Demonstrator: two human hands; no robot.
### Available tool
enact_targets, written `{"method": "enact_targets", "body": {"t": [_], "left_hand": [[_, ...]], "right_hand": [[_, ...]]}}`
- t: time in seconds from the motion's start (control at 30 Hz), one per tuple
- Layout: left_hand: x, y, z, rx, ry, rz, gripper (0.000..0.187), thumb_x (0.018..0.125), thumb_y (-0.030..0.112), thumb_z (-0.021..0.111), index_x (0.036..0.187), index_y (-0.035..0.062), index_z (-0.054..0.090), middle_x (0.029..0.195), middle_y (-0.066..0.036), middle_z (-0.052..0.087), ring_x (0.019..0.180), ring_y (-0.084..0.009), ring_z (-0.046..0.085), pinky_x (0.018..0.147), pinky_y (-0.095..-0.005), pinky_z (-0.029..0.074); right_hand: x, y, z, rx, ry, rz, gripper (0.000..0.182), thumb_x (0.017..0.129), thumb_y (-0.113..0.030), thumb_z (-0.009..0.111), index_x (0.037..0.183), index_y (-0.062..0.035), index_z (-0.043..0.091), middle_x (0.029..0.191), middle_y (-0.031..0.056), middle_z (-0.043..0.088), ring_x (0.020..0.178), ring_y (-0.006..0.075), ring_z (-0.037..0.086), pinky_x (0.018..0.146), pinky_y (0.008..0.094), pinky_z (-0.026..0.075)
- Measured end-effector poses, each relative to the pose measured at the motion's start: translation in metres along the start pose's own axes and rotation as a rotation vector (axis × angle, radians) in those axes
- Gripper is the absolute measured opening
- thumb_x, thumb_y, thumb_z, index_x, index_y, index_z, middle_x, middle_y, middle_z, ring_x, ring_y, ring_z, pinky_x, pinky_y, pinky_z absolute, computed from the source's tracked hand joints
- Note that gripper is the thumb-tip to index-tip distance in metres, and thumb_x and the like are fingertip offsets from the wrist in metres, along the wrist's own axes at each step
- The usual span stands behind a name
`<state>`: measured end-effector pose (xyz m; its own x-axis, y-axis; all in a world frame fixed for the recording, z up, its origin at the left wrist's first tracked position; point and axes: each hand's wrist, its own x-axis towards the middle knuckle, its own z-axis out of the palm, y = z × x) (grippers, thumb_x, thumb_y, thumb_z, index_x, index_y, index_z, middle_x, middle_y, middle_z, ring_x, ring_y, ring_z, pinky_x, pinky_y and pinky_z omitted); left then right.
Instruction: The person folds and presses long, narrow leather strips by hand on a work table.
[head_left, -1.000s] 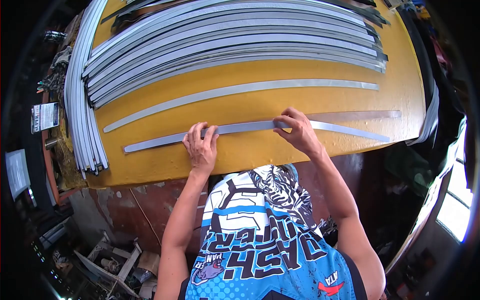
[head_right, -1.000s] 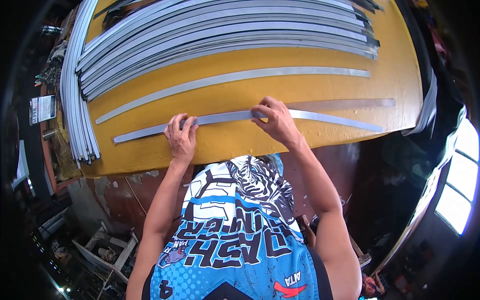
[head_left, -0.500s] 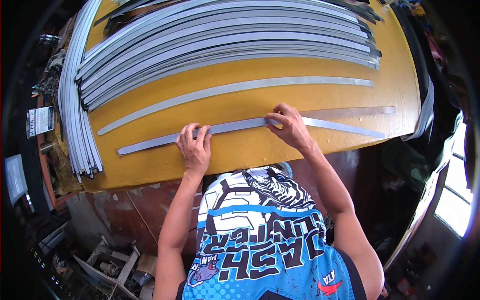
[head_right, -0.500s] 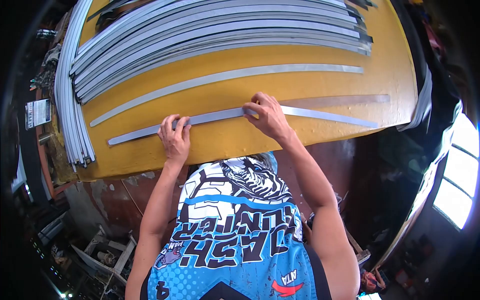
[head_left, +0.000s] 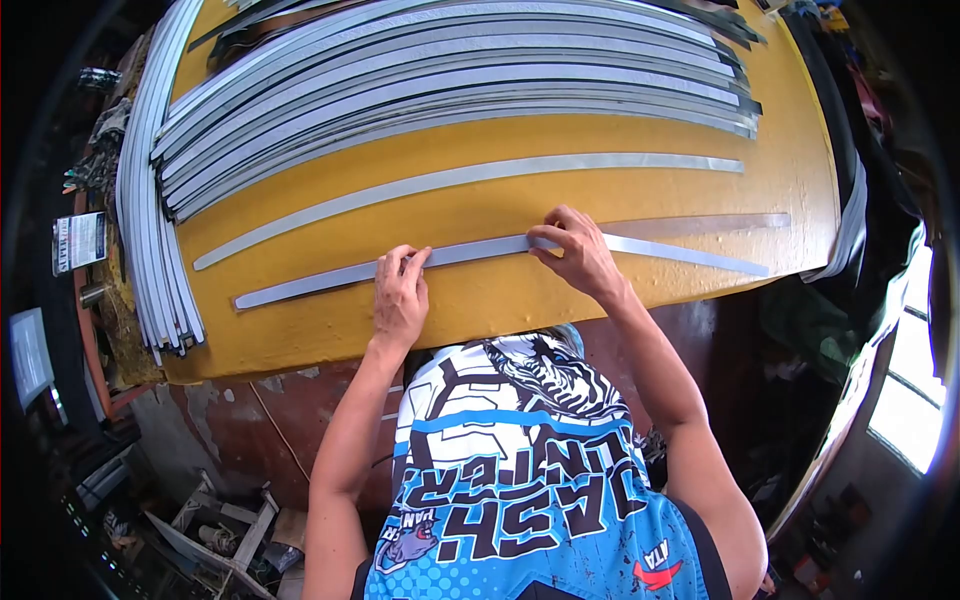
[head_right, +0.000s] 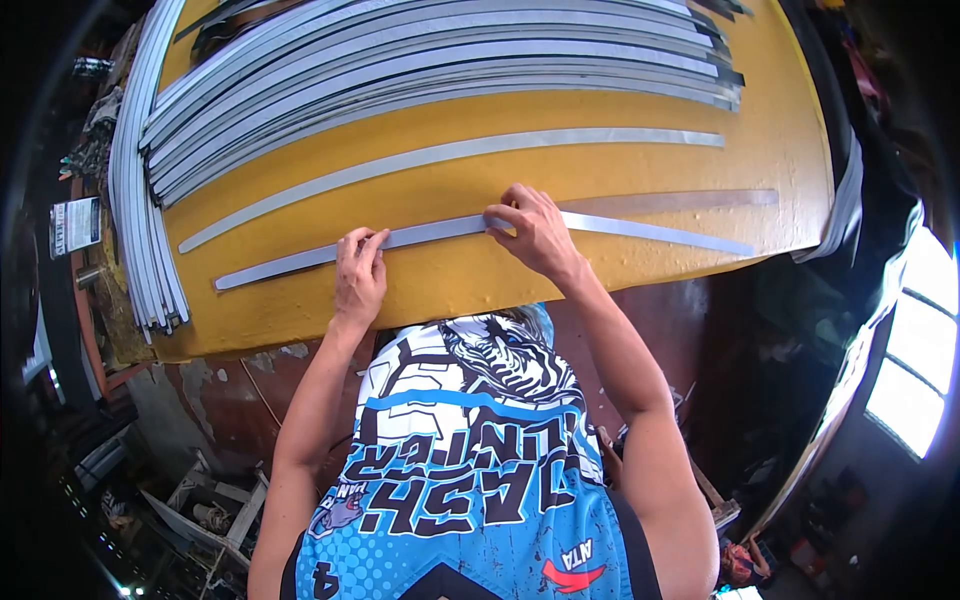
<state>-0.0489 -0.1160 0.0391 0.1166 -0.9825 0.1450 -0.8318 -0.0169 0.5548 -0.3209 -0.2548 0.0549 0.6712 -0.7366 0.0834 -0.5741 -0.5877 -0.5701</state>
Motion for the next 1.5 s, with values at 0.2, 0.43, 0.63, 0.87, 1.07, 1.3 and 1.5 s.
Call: {"method": "enact_targets", "body": {"t": [0.2,0.43,0.63,0.87,1.07,1.3,1.5], "left_hand": [[0.002,0.001,0.000,-0.034,0.025,-0.010,0.033,0.083,-0.008,0.061,0.113,0.0017,0.069,0.109,-0.015,0.058,0.101,-0.0340,0.056,0.087,-0.0430,0.048],[0.001,0.002,-0.001,-0.042,0.029,-0.018,0.032,0.084,-0.007,0.061,0.113,0.0017,0.068,0.109,-0.015,0.058,0.102,-0.0343,0.056,0.088,-0.0426,0.048],[0.001,0.002,0.000,-0.047,0.023,-0.033,0.033,0.083,-0.007,0.061,0.114,0.0013,0.068,0.111,-0.015,0.058,0.103,-0.0345,0.056,0.088,-0.0425,0.049],[-0.004,0.011,0.002,-0.015,0.041,-0.063,0.034,0.083,-0.005,0.063,0.117,0.0006,0.068,0.113,-0.015,0.058,0.103,-0.0340,0.056,0.089,-0.0421,0.049],[-0.023,0.034,0.023,0.268,-0.013,-0.035,0.053,0.090,0.020,0.065,0.139,-0.0010,0.055,0.138,-0.019,0.049,0.129,-0.0365,0.044,0.108,-0.0475,0.038],[-0.003,0.097,0.075,0.129,-0.057,0.053,0.055,0.091,0.022,0.065,0.139,-0.0017,0.053,0.139,-0.019,0.049,0.133,-0.0365,0.042,0.112,-0.0470,0.034],[0.022,0.109,0.098,0.154,0.152,-0.014,0.034,0.089,0.017,0.067,0.122,0.0072,0.064,0.120,-0.009,0.060,0.119,-0.0306,0.052,0.102,-0.0459,0.040]], "right_hand": [[-0.001,0.001,0.002,-0.003,0.012,-0.003,0.024,0.077,-0.014,0.082,0.100,-0.0128,0.074,0.095,0.0073,0.060,0.089,0.0271,0.062,0.079,0.0408,0.051],[-0.002,0.001,0.003,0.004,0.016,0.021,0.021,0.078,-0.017,0.081,0.097,-0.0139,0.074,0.096,0.0069,0.061,0.091,0.0276,0.062,0.082,0.0406,0.051],[-0.001,0.000,0.002,0.009,0.020,0.024,0.020,0.078,-0.017,0.080,0.096,-0.0137,0.074,0.095,0.0067,0.061,0.091,0.0274,0.062,0.082,0.0408,0.051],[-0.002,0.000,0.005,0.011,0.030,0.027,0.019,0.078,-0.017,0.080,0.095,-0.0140,0.074,0.095,0.0061,0.060,0.090,0.0272,0.061,0.082,0.0406,0.050],[-0.001,0.000,0.007,-0.003,0.042,0.018,0.017,0.078,-0.018,0.079,0.094,-0.0140,0.074,0.095,0.0055,0.060,0.090,0.0254,0.061,0.081,0.0394,0.047],[-0.002,0.004,0.014,-0.018,0.044,0.003,0.019,0.077,-0.020,0.079,0.094,-0.0148,0.073,0.095,0.0058,0.060,0.091,0.0255,0.061,0.078,0.0405,0.047],[-0.004,0.013,0.004,0.057,0.012,-0.026,0.023,0.080,-0.023,0.077,0.099,-0.0111,0.073,0.098,0.0078,0.063,0.093,0.0284,0.063,0.083,0.0414,0.048]]}}
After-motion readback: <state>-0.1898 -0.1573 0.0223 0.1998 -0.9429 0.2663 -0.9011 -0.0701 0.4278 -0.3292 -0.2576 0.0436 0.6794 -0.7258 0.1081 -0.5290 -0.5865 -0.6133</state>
